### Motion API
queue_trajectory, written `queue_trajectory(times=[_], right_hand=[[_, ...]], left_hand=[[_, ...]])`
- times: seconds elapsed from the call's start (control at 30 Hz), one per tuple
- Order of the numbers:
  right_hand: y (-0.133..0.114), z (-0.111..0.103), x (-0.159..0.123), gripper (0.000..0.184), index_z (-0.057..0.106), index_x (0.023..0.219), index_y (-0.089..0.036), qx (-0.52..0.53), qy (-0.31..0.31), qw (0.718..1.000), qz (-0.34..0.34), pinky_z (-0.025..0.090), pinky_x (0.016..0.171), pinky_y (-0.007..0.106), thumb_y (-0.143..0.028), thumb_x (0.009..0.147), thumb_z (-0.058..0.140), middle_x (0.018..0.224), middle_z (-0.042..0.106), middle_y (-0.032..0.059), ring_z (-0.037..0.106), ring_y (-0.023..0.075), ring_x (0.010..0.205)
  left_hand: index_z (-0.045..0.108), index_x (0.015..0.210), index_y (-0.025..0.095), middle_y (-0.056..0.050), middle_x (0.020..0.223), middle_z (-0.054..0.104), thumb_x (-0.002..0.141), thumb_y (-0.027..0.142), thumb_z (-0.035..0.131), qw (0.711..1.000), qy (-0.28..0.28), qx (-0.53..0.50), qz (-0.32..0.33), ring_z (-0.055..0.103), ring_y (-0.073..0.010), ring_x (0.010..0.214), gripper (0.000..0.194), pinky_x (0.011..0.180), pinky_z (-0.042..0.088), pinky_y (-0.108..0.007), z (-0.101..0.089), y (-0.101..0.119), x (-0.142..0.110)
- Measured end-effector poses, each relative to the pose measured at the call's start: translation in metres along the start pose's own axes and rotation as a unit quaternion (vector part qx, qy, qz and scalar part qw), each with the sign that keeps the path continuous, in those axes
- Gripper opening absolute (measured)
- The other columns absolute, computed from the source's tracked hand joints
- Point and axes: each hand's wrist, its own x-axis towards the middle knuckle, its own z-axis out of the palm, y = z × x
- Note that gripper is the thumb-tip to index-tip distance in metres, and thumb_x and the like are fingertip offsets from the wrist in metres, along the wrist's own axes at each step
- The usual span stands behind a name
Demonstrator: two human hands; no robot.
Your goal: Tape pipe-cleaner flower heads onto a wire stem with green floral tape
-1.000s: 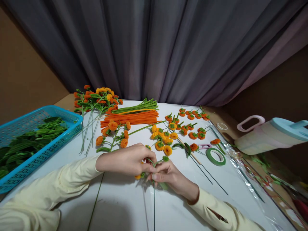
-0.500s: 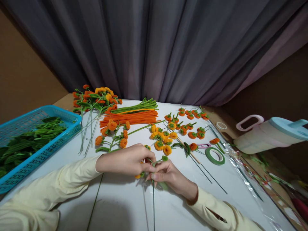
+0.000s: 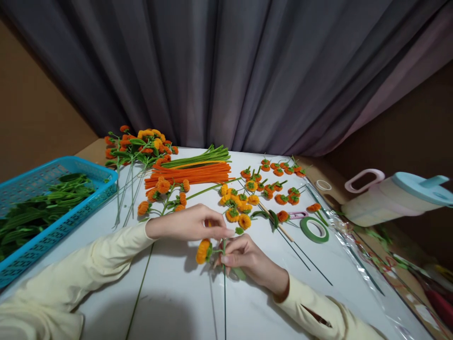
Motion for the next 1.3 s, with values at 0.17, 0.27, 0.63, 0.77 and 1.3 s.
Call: queue_trajectory(times=[0.17, 0.27, 0.63, 0.77, 1.3], right_hand=[[-0.003, 0.0, -0.001, 0.021, 0.073, 0.056, -0.014, 0.002, 0.005, 1.0, -0.002, 0.039, 0.05, 0.021, -0.032, 0.064, 0.082, 0.057, 0.062, 0.0021, 0.055, 0.0084, 0.052], [-0.003, 0.0, 0.0, 0.02, 0.074, 0.057, -0.014, 0.007, 0.006, 1.0, -0.001, 0.039, 0.05, 0.02, -0.031, 0.063, 0.082, 0.056, 0.061, 0.0016, 0.055, 0.008, 0.052], [0.0, -0.003, 0.0, 0.018, 0.074, 0.06, -0.014, 0.004, 0.005, 1.0, 0.0, 0.041, 0.05, 0.021, -0.029, 0.063, 0.082, 0.056, 0.061, 0.0014, 0.056, 0.0088, 0.052], [-0.001, -0.002, 0.0, 0.017, 0.074, 0.06, -0.015, 0.008, 0.004, 1.0, 0.003, 0.04, 0.049, 0.021, -0.029, 0.063, 0.083, 0.057, 0.063, 0.0015, 0.055, 0.0083, 0.05], [-0.002, -0.001, 0.0, 0.017, 0.074, 0.059, -0.014, 0.008, 0.01, 1.0, 0.014, 0.039, 0.048, 0.02, -0.029, 0.062, 0.083, 0.055, 0.062, 0.0012, 0.055, 0.0082, 0.05]], left_hand=[[0.054, 0.054, 0.015, 0.002, 0.047, 0.048, 0.085, 0.059, 0.042, 0.945, 0.224, -0.234, -0.053, 0.043, -0.0092, 0.045, 0.056, 0.05, 0.036, -0.022, 0.012, -0.035, 0.009], [0.039, 0.043, 0.017, 0.007, 0.038, 0.03, 0.083, 0.056, 0.048, 0.93, 0.259, -0.247, -0.083, 0.024, -0.0054, 0.036, 0.057, 0.041, 0.022, -0.022, 0.02, -0.054, 0.015], [0.042, 0.043, 0.017, 0.005, 0.033, 0.035, 0.081, 0.047, 0.054, 0.929, 0.231, -0.27, -0.1, 0.03, -0.0065, 0.033, 0.05, 0.038, 0.022, -0.023, 0.019, -0.071, 0.021], [0.044, 0.043, 0.017, 0.005, 0.033, 0.036, 0.081, 0.047, 0.053, 0.93, 0.227, -0.272, -0.1, 0.031, -0.0068, 0.033, 0.049, 0.039, 0.023, -0.023, 0.02, -0.071, 0.022], [0.048, 0.045, 0.016, 0.006, 0.034, 0.038, 0.076, 0.05, 0.058, 0.931, 0.211, -0.274, -0.117, 0.032, -0.006, 0.033, 0.047, 0.04, 0.024, -0.021, 0.021, -0.067, 0.022]])
